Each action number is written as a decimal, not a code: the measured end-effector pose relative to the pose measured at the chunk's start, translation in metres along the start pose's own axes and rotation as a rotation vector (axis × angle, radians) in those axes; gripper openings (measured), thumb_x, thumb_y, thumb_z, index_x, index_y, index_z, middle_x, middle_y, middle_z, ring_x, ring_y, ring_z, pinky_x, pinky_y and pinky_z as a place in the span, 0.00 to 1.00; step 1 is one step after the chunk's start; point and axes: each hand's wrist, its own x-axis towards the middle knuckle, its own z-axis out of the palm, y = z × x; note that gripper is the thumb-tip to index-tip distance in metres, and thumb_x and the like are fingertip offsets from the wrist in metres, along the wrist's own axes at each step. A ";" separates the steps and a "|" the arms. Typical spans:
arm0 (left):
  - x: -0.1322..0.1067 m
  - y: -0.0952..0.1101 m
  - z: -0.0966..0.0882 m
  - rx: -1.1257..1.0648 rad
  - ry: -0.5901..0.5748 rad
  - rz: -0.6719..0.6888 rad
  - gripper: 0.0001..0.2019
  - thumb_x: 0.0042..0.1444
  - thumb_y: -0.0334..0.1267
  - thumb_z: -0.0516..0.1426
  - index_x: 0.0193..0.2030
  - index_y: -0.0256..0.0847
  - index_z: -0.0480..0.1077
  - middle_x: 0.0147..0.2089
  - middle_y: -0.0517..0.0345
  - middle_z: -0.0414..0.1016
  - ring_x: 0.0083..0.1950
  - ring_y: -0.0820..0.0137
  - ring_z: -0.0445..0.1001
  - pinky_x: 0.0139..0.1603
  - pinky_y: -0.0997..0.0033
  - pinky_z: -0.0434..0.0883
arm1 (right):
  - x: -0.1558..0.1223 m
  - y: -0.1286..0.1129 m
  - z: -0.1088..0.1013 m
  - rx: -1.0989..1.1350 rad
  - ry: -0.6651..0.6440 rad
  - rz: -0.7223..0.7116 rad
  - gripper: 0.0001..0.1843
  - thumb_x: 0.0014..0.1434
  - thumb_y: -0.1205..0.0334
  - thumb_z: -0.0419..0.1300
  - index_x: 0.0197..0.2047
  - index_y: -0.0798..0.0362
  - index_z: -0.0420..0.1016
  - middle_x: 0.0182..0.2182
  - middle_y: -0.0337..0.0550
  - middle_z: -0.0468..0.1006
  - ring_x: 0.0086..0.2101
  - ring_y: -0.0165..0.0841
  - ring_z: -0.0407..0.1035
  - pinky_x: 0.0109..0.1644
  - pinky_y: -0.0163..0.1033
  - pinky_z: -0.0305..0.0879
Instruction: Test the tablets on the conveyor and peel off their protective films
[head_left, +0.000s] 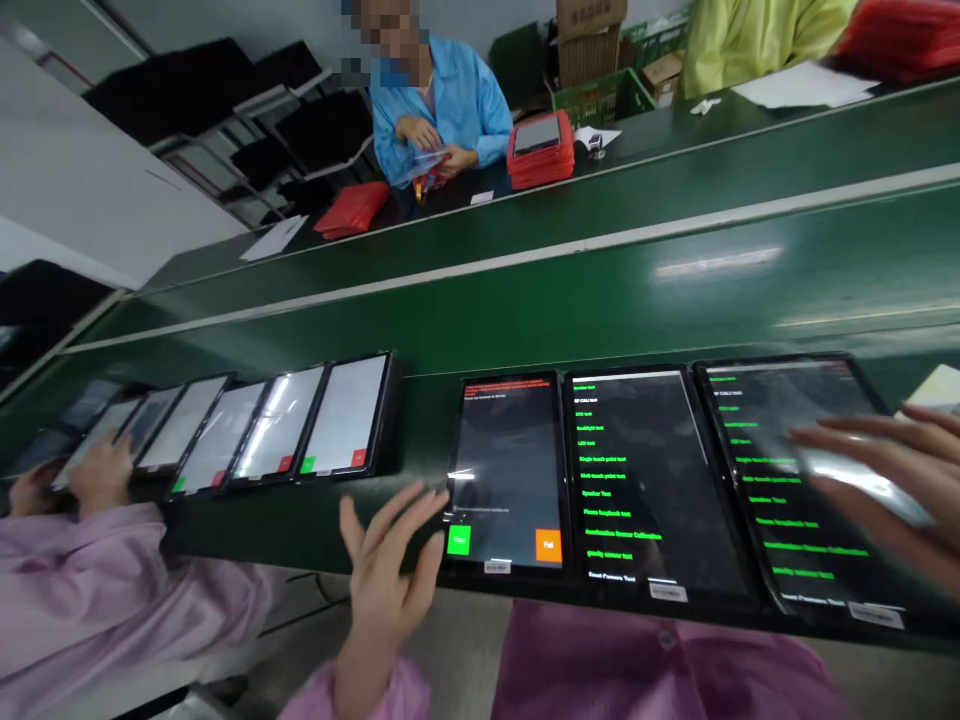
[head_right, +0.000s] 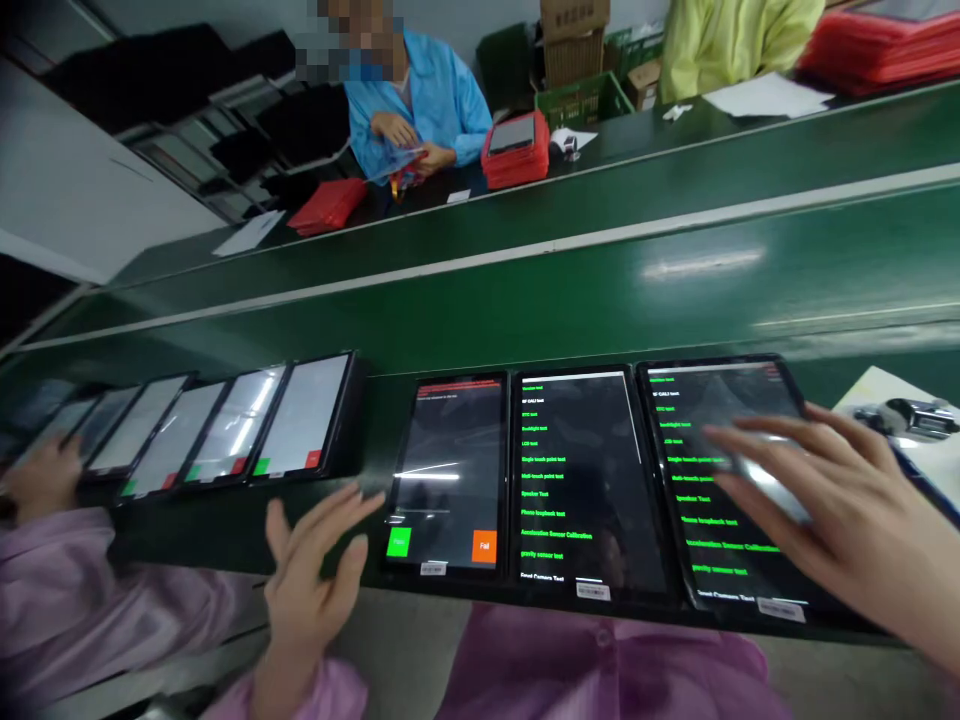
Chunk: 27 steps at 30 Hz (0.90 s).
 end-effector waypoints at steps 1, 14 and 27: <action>0.022 -0.004 0.007 -0.027 -0.032 -0.016 0.15 0.74 0.37 0.50 0.62 0.51 0.70 0.51 0.57 0.87 0.57 0.62 0.84 0.84 0.43 0.39 | 0.018 0.010 0.005 -0.030 -0.035 -0.035 0.22 0.76 0.42 0.46 0.62 0.40 0.71 0.47 0.44 0.83 0.43 0.47 0.78 0.55 0.58 0.69; 0.171 0.049 0.049 -0.218 -0.603 0.190 0.18 0.78 0.49 0.48 0.64 0.46 0.70 0.61 0.50 0.83 0.66 0.57 0.79 0.77 0.20 0.32 | 0.050 0.017 0.013 -0.034 0.025 -0.204 0.17 0.80 0.51 0.47 0.46 0.47 0.73 0.40 0.39 0.84 0.42 0.40 0.80 0.55 0.50 0.66; 0.079 0.014 -0.031 -0.154 -0.282 0.225 0.11 0.71 0.34 0.56 0.57 0.49 0.71 0.55 0.60 0.86 0.61 0.67 0.83 0.84 0.45 0.47 | 0.053 0.030 0.033 -0.100 0.067 -0.243 0.22 0.81 0.50 0.40 0.50 0.48 0.71 0.41 0.45 0.85 0.42 0.44 0.79 0.50 0.53 0.64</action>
